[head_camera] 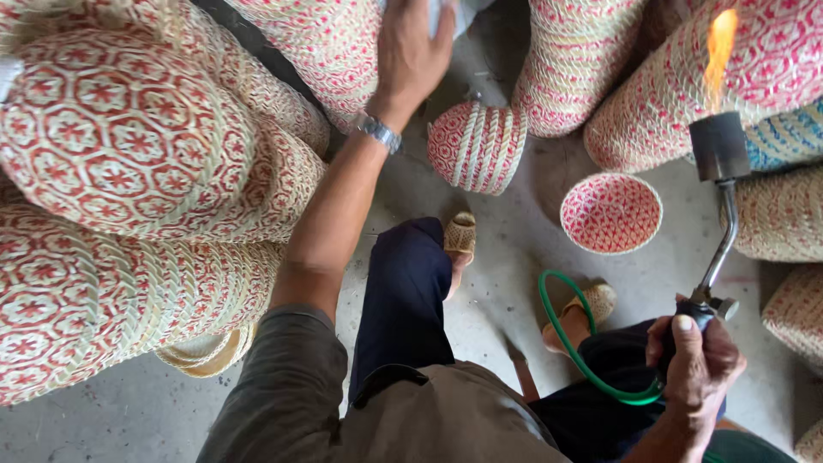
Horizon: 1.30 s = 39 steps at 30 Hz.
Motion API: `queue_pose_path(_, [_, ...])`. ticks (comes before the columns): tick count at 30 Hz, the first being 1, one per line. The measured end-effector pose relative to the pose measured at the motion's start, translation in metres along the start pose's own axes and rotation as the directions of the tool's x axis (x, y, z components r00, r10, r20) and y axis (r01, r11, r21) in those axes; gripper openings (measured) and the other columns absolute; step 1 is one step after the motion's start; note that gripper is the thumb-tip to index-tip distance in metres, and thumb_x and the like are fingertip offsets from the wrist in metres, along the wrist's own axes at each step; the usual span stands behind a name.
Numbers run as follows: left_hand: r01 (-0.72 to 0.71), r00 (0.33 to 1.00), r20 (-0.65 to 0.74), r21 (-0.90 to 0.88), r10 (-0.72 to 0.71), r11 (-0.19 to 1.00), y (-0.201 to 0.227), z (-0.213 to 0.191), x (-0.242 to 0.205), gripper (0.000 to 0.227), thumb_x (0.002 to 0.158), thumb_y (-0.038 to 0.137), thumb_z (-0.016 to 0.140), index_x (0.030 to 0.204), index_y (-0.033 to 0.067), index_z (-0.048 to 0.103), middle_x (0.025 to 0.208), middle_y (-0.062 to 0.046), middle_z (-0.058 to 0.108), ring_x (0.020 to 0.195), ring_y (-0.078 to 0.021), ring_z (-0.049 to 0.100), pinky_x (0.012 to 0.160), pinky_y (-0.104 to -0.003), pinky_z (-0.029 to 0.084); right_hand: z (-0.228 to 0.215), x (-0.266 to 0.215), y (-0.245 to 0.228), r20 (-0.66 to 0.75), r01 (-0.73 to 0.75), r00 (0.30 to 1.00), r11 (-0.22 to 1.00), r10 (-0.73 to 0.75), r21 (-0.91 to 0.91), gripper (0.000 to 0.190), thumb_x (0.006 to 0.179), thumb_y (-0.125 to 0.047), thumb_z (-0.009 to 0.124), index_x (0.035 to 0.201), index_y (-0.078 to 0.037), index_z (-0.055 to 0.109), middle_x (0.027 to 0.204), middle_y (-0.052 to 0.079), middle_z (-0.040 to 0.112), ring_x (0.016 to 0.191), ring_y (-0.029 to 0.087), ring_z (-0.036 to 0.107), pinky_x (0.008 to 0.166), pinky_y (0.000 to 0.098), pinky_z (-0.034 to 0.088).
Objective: The person uses a handheld blowtorch to apply heat to the interior and exterior surfaces of woven baskets. They rotate each basket to cover different areas and place treated baskets on the floor.
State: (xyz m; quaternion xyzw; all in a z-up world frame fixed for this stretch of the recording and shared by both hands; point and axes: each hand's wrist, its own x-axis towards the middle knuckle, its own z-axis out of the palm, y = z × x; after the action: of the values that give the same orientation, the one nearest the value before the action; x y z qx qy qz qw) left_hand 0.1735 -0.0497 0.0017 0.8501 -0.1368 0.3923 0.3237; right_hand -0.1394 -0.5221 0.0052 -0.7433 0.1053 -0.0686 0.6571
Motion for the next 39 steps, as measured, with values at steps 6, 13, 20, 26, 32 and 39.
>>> queue_pose_path(6, [0.173, 0.454, 0.891, -0.07, -0.017, 0.982, 0.037, 0.171, -0.214, 0.039, 0.087, 0.035, 0.071, 0.112, 0.0051, 0.068, 0.103, -0.021, 0.073, 0.1, -0.0389, 0.069, 0.089, -0.05, 0.054, -0.015, 0.018, 0.022, 0.036, -0.033, 0.999, 0.982, 0.027, 0.188, 0.035, 0.107, -0.015, 0.064, 0.137, 0.003, 0.063, 0.08, 0.011, 0.064, 0.057, 0.014, 0.054, 0.052, 0.0276, 0.043])
queue_pose_path(13, [0.325, 0.341, 0.919, -0.312, 0.197, 0.893, 0.143, 0.333, -0.374, 0.072, 0.088, 0.04, 0.073, 0.149, 0.0085, 0.049, 0.14, -0.022, 0.058, 0.13, -0.0358, 0.056, 0.11, -0.046, 0.046, -0.032, 0.019, 0.042, -0.077, -0.061, 0.994, 0.97, 0.082, 0.237, 0.037, 0.099, -0.01, 0.07, 0.132, 0.005, 0.062, 0.083, 0.013, 0.067, 0.056, 0.015, 0.056, 0.048, 0.028, 0.046])
queue_pose_path(20, [0.731, 0.43, 0.597, 0.209, -0.677, 0.649, 0.168, 0.442, -0.412, 0.117, 0.081, 0.043, 0.082, 0.159, 0.0005, 0.006, 0.163, -0.027, 0.018, 0.148, -0.0472, 0.022, 0.121, -0.052, 0.023, -0.072, -0.007, 0.051, -0.353, 0.034, 0.931, 0.94, 0.094, 0.341, 0.043, 0.098, -0.013, 0.071, 0.137, 0.005, 0.062, 0.085, 0.016, 0.065, 0.058, 0.017, 0.056, 0.047, 0.0295, 0.047])
queue_pose_path(26, [0.641, 0.593, 0.609, 0.038, -0.526, 0.767, 0.086, 0.509, -0.399, 0.109, 0.084, 0.037, 0.079, 0.158, -0.0034, 0.01, 0.161, -0.028, 0.025, 0.146, -0.0419, 0.031, 0.12, -0.047, 0.026, -0.094, -0.02, 0.052, -0.449, 0.023, 0.875, 0.911, 0.18, 0.411, 0.042, 0.099, -0.012, 0.072, 0.136, 0.006, 0.062, 0.082, 0.017, 0.064, 0.058, 0.019, 0.056, 0.048, 0.0297, 0.046])
queue_pose_path(32, [-0.106, 0.374, 0.925, 0.112, -0.065, 0.988, 0.084, 0.503, -0.412, 0.016, 0.098, 0.022, 0.064, 0.098, 0.0097, 0.073, 0.105, -0.014, 0.077, 0.115, -0.0314, 0.069, 0.108, -0.046, 0.051, -0.094, -0.021, 0.059, -0.481, -0.068, 0.84, 0.929, 0.25, 0.365, 0.042, 0.097, -0.012, 0.07, 0.135, 0.006, 0.062, 0.083, 0.018, 0.065, 0.055, 0.018, 0.057, 0.044, 0.0298, 0.046])
queue_pose_path(39, [0.995, -0.077, 0.75, 0.02, -0.657, -0.093, 0.141, 0.351, -0.363, 0.038, 0.096, 0.015, 0.052, 0.133, 0.0122, 0.053, 0.118, -0.011, 0.068, 0.103, -0.032, 0.072, 0.08, -0.053, 0.062, -0.086, -0.01, 0.061, -0.352, -0.177, 0.886, 0.922, 0.301, 0.344, 0.039, 0.1, -0.016, 0.063, 0.133, 0.004, 0.061, 0.082, 0.015, 0.065, 0.055, 0.017, 0.057, 0.044, 0.0297, 0.047])
